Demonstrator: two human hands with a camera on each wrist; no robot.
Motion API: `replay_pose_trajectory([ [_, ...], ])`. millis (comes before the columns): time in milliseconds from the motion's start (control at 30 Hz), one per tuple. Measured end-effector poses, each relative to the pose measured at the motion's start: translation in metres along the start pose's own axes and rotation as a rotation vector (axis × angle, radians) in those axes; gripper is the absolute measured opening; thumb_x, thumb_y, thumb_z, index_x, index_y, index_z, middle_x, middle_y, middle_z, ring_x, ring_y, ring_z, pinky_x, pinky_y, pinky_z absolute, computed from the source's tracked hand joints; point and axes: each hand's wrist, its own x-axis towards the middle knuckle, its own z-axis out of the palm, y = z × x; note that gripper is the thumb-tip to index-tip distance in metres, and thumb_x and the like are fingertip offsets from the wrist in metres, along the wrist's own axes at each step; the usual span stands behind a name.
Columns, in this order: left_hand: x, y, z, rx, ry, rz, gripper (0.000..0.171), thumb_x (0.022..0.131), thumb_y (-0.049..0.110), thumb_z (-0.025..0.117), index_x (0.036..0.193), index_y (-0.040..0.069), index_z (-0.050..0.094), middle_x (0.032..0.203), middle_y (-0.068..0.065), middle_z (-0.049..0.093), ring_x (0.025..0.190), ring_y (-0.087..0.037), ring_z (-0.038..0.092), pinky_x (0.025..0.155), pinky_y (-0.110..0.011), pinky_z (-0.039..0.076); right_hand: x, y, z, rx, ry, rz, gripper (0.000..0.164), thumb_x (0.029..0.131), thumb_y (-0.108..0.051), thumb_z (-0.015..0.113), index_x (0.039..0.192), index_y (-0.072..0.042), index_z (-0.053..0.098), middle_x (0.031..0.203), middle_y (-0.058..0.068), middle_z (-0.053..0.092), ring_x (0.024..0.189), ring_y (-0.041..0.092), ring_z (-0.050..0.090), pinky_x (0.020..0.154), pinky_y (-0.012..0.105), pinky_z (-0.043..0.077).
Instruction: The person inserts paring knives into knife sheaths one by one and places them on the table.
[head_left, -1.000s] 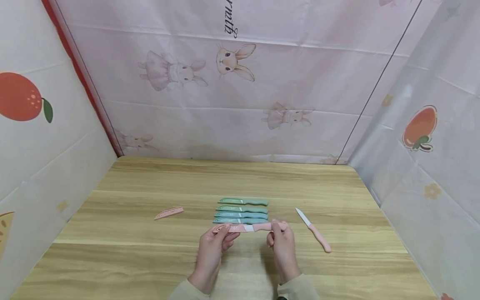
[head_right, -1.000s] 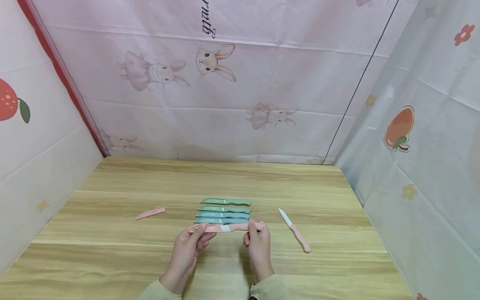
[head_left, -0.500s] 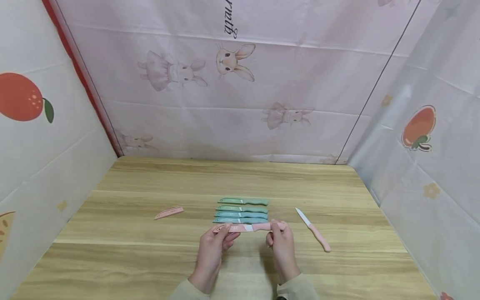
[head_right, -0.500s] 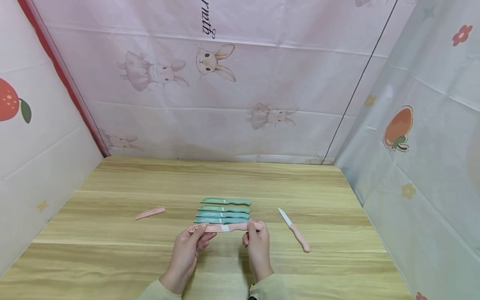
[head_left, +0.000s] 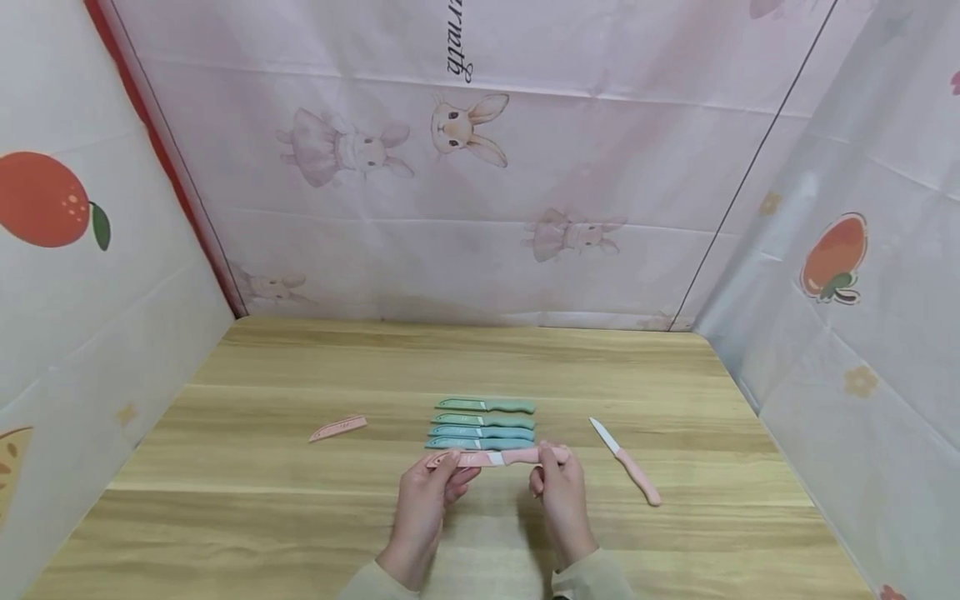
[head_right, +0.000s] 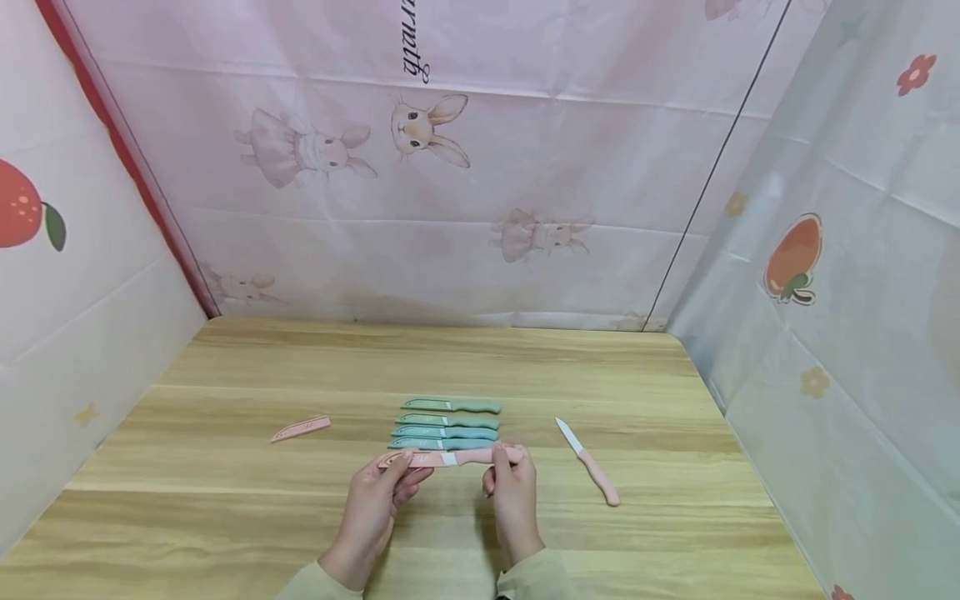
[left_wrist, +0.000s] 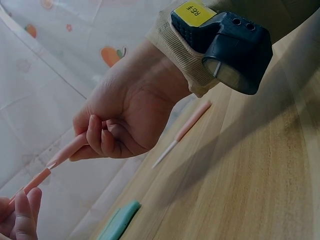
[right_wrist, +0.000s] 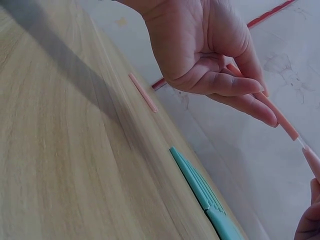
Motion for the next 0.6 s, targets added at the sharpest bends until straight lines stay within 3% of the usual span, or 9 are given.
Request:
replay_pose_trajectory([
  [100, 0.0001, -0.0007, -0.0002, -0.002, 0.004, -0.003, 0.035, 0.095, 0.015, 0.056, 0.116, -0.012, 0.053, 0.091, -0.015, 0.07, 0.078, -0.015, 0.069, 0.062, -0.019, 0.055, -0.0008, 0.0005, 0.0003, 0.001, -0.003, -0.007, 0.015, 0.1, -0.014, 0.04, 0.09, -0.003, 0.042, 0.059, -0.001, 0.036, 0.046, 0.007, 0.034, 0.044, 0.017, 0.031],
  [400, 0.0007, -0.0021, -0.0001, 0.007, 0.004, 0.005, 0.033, 0.095, 0.014, 0.055, 0.114, -0.013, 0.054, 0.092, -0.016, 0.069, 0.078, -0.015, 0.069, 0.061, -0.018, 0.054, -0.0021, 0.0002, 0.0029, 0.011, 0.002, -0.021, 0.018, 0.099, -0.012, 0.042, 0.086, -0.001, 0.045, 0.076, 0.003, 0.039, 0.045, 0.006, 0.033, 0.044, 0.017, 0.03],
  [600, -0.0002, -0.003, -0.0002, 0.003, 0.004, 0.005, 0.032, 0.094, 0.014, 0.056, 0.113, -0.012, 0.055, 0.092, -0.016, 0.07, 0.078, -0.015, 0.069, 0.06, -0.018, 0.054, -0.0034, 0.0008, 0.0054, 0.017, 0.003, -0.027, 0.016, 0.099, -0.011, 0.042, 0.086, -0.002, 0.045, 0.072, 0.002, 0.039, 0.044, 0.006, 0.033, 0.043, 0.017, 0.03],
])
